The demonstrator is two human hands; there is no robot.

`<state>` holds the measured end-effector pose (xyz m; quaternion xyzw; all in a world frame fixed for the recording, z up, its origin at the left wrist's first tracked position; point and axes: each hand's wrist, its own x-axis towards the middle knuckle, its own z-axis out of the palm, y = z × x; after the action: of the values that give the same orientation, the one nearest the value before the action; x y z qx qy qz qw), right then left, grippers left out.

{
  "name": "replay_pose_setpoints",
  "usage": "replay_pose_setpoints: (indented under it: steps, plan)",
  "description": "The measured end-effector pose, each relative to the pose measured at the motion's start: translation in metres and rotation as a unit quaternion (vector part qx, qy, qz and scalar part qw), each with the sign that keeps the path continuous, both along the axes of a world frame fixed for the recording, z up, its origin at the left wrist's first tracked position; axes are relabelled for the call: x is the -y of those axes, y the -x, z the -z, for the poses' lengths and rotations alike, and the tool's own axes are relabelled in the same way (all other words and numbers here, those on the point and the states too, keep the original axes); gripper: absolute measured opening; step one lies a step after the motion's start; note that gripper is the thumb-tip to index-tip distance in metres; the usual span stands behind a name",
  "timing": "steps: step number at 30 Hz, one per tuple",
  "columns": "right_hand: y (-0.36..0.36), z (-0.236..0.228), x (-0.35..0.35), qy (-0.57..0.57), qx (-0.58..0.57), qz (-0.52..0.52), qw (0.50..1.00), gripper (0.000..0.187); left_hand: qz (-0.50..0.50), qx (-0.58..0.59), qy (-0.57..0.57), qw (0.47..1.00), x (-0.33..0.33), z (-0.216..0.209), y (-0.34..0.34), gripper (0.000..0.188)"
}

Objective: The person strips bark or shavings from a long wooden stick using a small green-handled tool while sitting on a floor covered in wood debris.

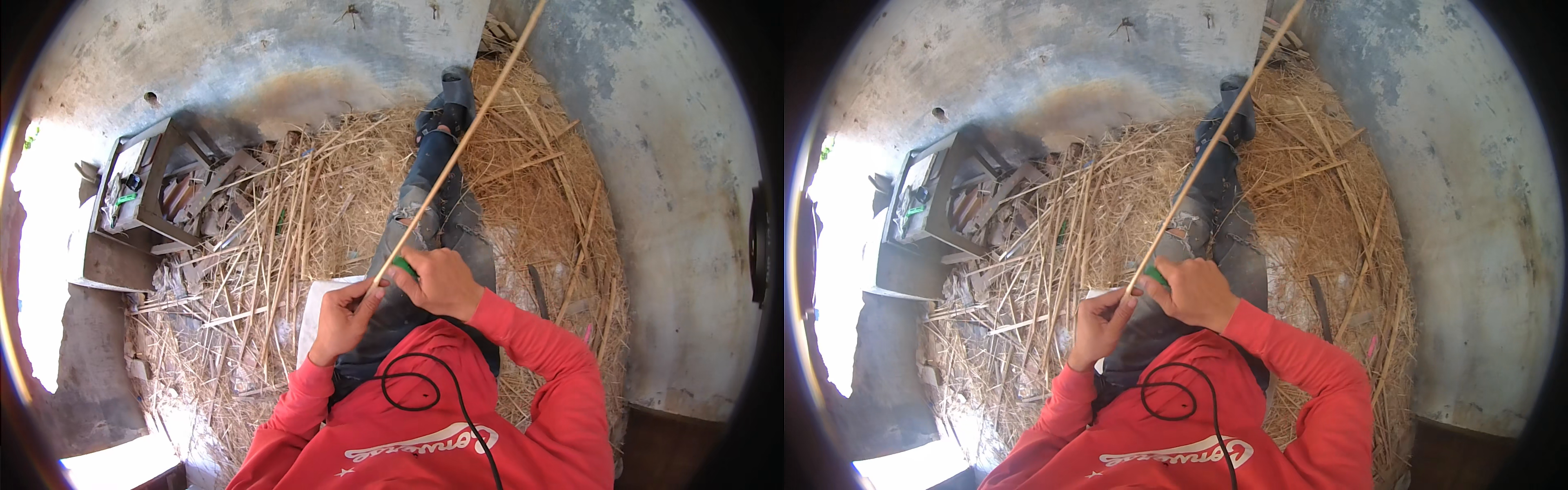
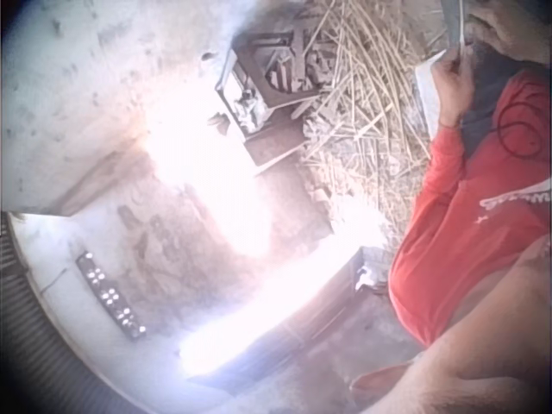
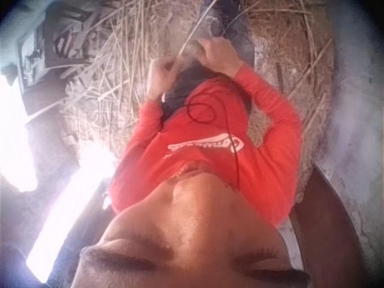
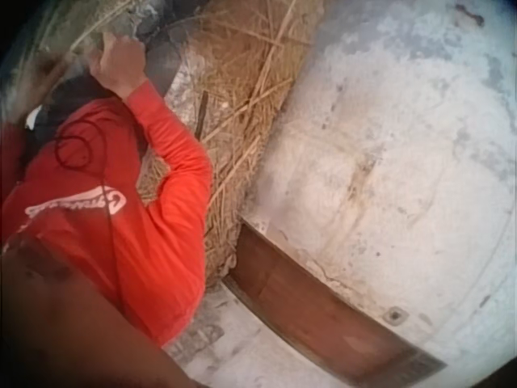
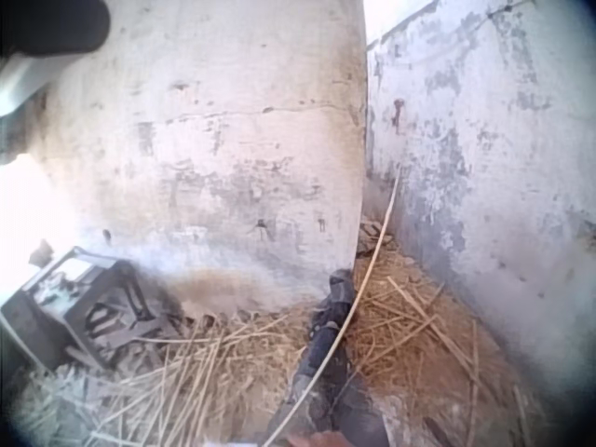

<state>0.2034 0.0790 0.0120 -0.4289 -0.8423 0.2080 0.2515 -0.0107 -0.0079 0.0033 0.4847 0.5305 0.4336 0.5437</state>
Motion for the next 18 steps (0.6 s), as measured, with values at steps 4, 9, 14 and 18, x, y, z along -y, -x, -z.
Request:
replay_pose_setpoints:
  steps: [4, 9, 14, 18]
  plan:
    - [-0.006, -0.004, 0.004, 0.023, -0.044, 0.016, 0.999, 0.040, -0.016, 0.011, 0.020, 1.000, -0.003, 0.003, 0.006, 0.023]
    - [0.005, 0.003, 0.007, -0.029, -0.030, -0.008, 0.999, 0.040, -0.010, -0.034, -0.012, 0.999, -0.003, 0.009, 0.001, 0.023]
    - [-0.031, -0.019, -0.052, 0.031, -0.126, 0.133, 0.982, 0.044, 0.017, -0.071, 0.010, 0.997, 0.012, 0.007, 0.008, 0.022]
    - [-0.002, 0.006, -0.002, 0.001, 0.020, -0.020, 1.000, 0.051, 0.034, -0.055, -0.053, 0.997, 0.009, 0.011, -0.005, 0.022]
